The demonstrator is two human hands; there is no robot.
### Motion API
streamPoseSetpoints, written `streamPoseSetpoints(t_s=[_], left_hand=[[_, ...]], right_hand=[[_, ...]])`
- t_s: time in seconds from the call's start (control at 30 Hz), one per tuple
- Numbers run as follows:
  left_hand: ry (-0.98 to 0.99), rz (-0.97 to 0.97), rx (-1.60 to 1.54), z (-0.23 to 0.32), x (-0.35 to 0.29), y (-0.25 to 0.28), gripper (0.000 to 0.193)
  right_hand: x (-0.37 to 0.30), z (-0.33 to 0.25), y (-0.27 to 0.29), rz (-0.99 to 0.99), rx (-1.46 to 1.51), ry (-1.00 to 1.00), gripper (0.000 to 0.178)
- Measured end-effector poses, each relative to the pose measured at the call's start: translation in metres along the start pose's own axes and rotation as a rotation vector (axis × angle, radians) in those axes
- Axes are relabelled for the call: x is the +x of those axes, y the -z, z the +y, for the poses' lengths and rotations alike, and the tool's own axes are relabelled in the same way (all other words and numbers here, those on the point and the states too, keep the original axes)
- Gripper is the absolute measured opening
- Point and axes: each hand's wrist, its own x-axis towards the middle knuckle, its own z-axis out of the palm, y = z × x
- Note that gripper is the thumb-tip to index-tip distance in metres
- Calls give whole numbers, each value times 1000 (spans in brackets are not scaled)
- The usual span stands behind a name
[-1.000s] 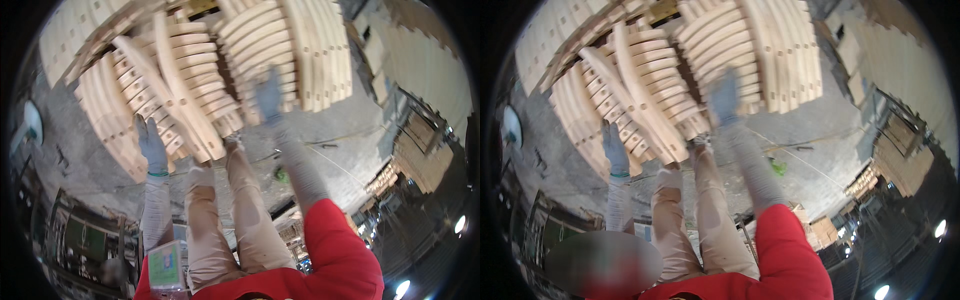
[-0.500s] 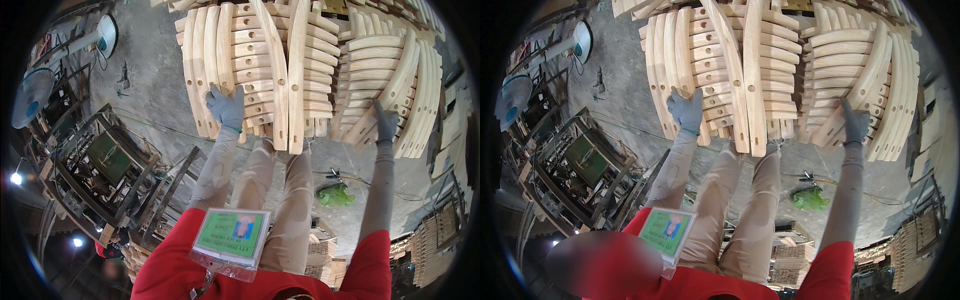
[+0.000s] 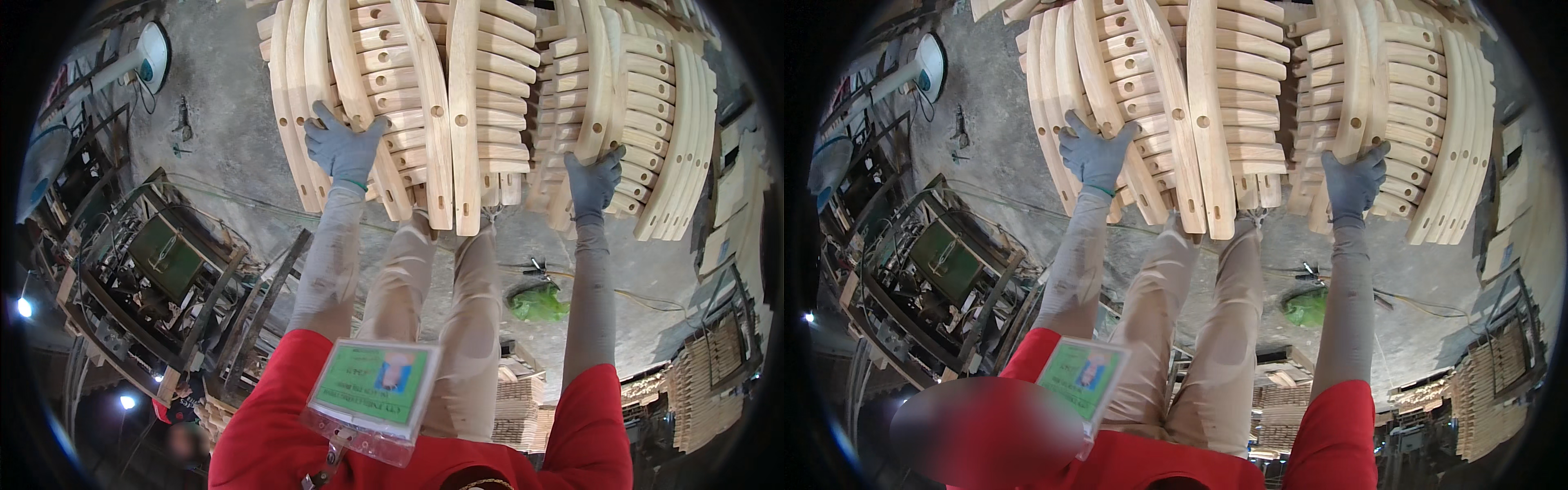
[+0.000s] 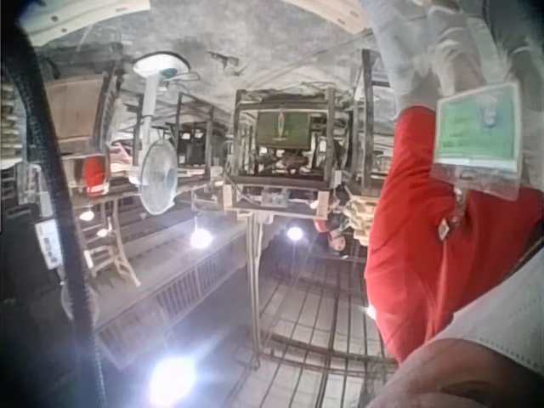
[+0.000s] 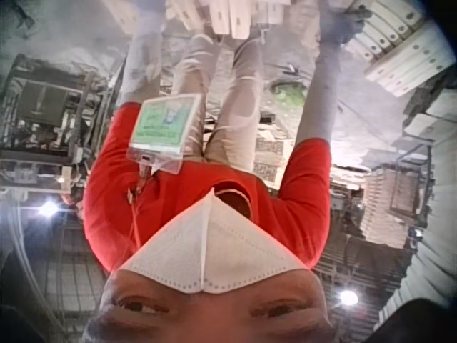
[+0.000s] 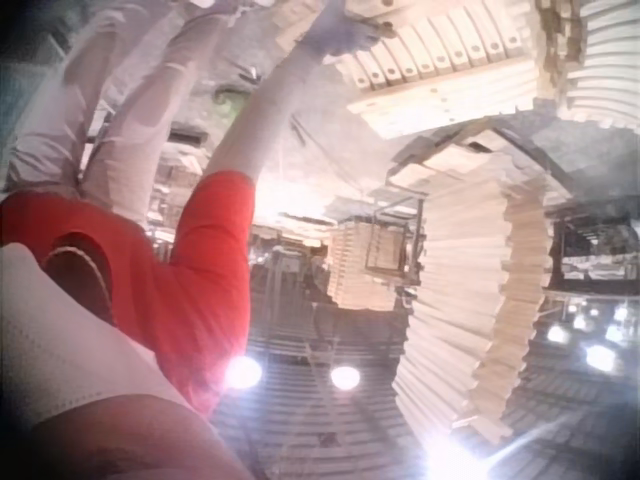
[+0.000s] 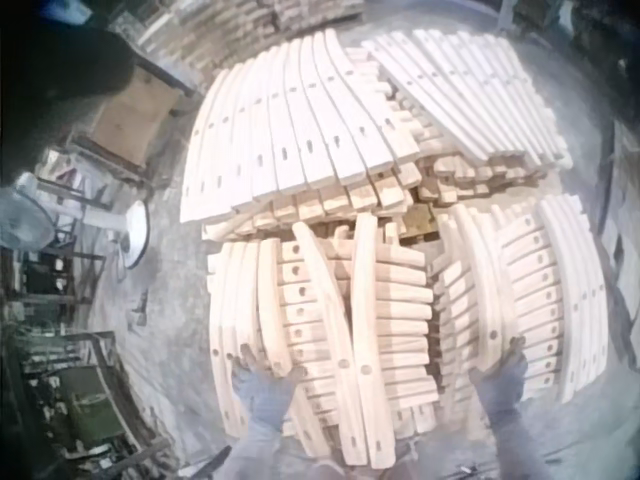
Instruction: The person picks up curved wooden chair parts from a pile and stacks them on a workbench. They repeatedly lift, align, and place the parts into a growing stack, occasionally moving to a different pile to continue the process.
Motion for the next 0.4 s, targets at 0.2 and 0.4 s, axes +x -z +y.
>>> streamPoseSetpoints(t_s=[0.2,0.4], left_hand=[[61,-69,-168,2,-12,-12,122],[22,-52,-433,-11,-25,-11,121]], right_hand=[[-12,-8,7,-60,145,-50,114],[-67,-24,7,-208,515,-46,107]])
